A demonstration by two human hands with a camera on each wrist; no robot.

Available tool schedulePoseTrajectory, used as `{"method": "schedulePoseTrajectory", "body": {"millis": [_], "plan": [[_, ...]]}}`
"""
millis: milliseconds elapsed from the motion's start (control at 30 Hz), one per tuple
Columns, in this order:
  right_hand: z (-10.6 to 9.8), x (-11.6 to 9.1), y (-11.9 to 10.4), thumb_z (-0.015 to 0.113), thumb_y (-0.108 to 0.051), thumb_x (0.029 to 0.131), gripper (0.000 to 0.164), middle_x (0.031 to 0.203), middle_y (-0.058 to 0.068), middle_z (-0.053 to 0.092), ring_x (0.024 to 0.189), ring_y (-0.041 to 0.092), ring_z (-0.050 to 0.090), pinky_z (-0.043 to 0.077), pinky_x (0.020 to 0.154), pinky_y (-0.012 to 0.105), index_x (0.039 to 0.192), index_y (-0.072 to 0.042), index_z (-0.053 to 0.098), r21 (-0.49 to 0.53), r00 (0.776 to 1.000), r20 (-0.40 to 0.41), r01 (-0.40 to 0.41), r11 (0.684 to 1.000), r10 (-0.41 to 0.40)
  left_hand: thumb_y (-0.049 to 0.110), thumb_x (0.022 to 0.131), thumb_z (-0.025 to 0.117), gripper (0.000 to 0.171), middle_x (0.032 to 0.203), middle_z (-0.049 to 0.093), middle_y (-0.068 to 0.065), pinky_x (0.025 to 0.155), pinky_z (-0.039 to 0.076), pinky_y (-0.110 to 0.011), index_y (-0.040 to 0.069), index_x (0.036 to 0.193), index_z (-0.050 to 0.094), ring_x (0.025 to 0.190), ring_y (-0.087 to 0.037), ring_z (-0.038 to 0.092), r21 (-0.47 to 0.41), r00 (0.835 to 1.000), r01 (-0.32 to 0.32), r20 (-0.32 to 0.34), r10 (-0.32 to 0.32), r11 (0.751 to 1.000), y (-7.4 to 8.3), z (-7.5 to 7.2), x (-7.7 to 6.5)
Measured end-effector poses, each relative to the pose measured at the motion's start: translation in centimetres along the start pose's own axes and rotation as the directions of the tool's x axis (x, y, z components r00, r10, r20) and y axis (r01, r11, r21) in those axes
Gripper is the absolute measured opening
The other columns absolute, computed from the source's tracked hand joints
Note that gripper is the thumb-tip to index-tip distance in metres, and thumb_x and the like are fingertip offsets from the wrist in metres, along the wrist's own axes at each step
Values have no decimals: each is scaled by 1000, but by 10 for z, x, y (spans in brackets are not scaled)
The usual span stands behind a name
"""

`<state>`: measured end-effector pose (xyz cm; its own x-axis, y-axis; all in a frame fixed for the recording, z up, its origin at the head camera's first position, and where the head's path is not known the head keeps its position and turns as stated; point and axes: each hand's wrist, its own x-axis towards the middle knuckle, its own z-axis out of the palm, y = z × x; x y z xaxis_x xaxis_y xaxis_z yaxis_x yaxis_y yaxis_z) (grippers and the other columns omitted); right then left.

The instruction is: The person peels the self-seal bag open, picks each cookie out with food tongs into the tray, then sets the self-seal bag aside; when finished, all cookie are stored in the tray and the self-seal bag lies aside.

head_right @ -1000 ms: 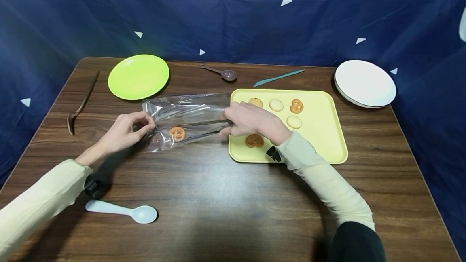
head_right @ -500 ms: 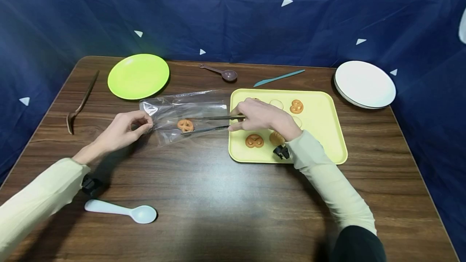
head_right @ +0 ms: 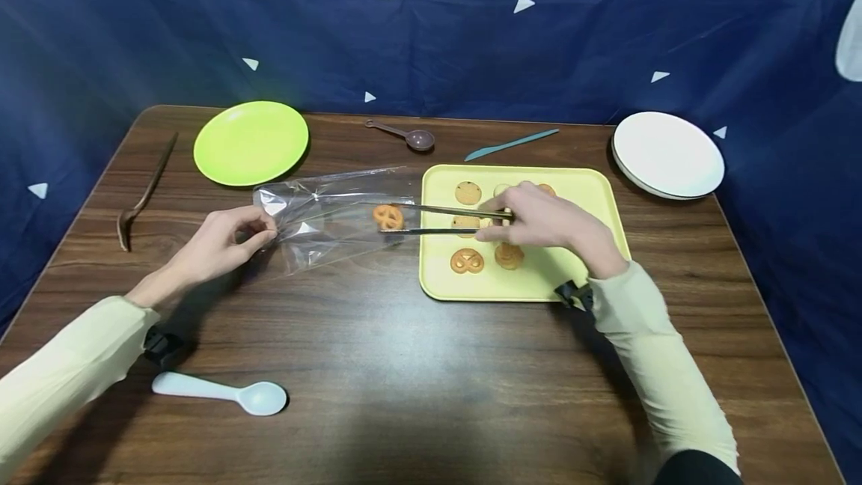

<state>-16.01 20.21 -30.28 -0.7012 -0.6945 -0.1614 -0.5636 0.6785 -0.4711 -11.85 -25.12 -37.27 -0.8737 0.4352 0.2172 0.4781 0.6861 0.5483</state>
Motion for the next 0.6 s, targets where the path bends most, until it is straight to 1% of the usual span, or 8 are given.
{"method": "schedulePoseTrajectory", "body": {"millis": [100, 200, 267, 367, 433, 467, 500, 600], "plan": [[-4, -28, 13, 66, -39, 87, 45, 63, -8, 50, 51, 3, 38, 35, 49, 25, 117, -6, 65, 2, 999, -22, -39, 999, 39, -5, 83, 65, 14, 77, 58, 2, 62, 45, -28, 8, 83, 60, 70, -9, 55, 0, 1000, -9, 1, 9, 1000, 0, 0, 1], [-6, -59, 24, 67, -38, 87, 44, 67, -9, 53, 51, 3, 40, 35, 50, 24, 117, -7, 65, 9, 992, -51, -114, 993, 114, -5, 83, 65, 14, 77, 59, 2, 63, 45, -28, 8, 83, 60, 70, -9, 55, -3, 1000, -21, 2, 21, 1000, -1, -1, 1], [-6, -80, 32, 68, -35, 87, 42, 64, -10, 50, 49, 2, 37, 33, 48, 23, 116, -5, 66, 9, 988, -76, -138, 990, 138, -4, 84, 65, 14, 77, 59, 2, 62, 45, -28, 9, 83, 60, 70, -9, 55, 0, 1000, -27, 2, 27, 1000, -1, -2, 0], [-6, -109, 41, 70, -30, 85, 39, 62, -12, 49, 49, 0, 36, 32, 48, 21, 113, -3, 67, 1, 977, -125, -172, 985, 171, -4, 83, 66, 14, 76, 59, 2, 61, 44, -27, 9, 83, 60, 69, -9, 54, 9, 1000, -28, 1, 28, 1000, -2, -4, 0], [-5, -128, 47, 72, -27, 84, 35, 66, -13, 55, 52, -1, 40, 34, 50, 19, 109, -3, 68, -11, 970, -158, -190, 982, 186, -4, 83, 66, 14, 76, 58, 3, 61, 44, -27, 9, 83, 60, 68, -8, 54, 17, 1000, -26, 1, 26, 1000, -2, -5, -1], [-4, -136, 50, 72, -26, 84, 33, 66, -13, 55, 53, -1, 41, 35, 50, 19, 108, -4, 69, -3, 964, -163, -211, 977, 208, -3, 83, 66, 14, 76, 58, 3, 61, 44, -27, 9, 83, 60, 68, -8, 54, 20, 1000, -26, 1, 26, 999, -2, -6, -1], [-3, -145, 53, 72, -24, 83, 31, 67, -12, 57, 53, -1, 42, 35, 50, 18, 107, -3, 69, -4, 962, -173, -215, 977, 211, -3, 83, 66, 14, 75, 58, 3, 61, 44, -27, 9, 83, 60, 68, -8, 53, 22, 1000, -25, 2, 25, 999, -2, -6, -1], [0, -168, 60, 74, -21, 82, 31, 69, -13, 61, 55, -1, 46, 37, 52, 18, 107, -3, 69, 2, 945, -186, -274, 962, 270, -4, 83, 66, 15, 75, 57, 3, 60, 43, -26, 9, 83, 59, 68, -9, 53, 25, 1000, -29, 4, 29, 999, -2, -6, 0]]}}
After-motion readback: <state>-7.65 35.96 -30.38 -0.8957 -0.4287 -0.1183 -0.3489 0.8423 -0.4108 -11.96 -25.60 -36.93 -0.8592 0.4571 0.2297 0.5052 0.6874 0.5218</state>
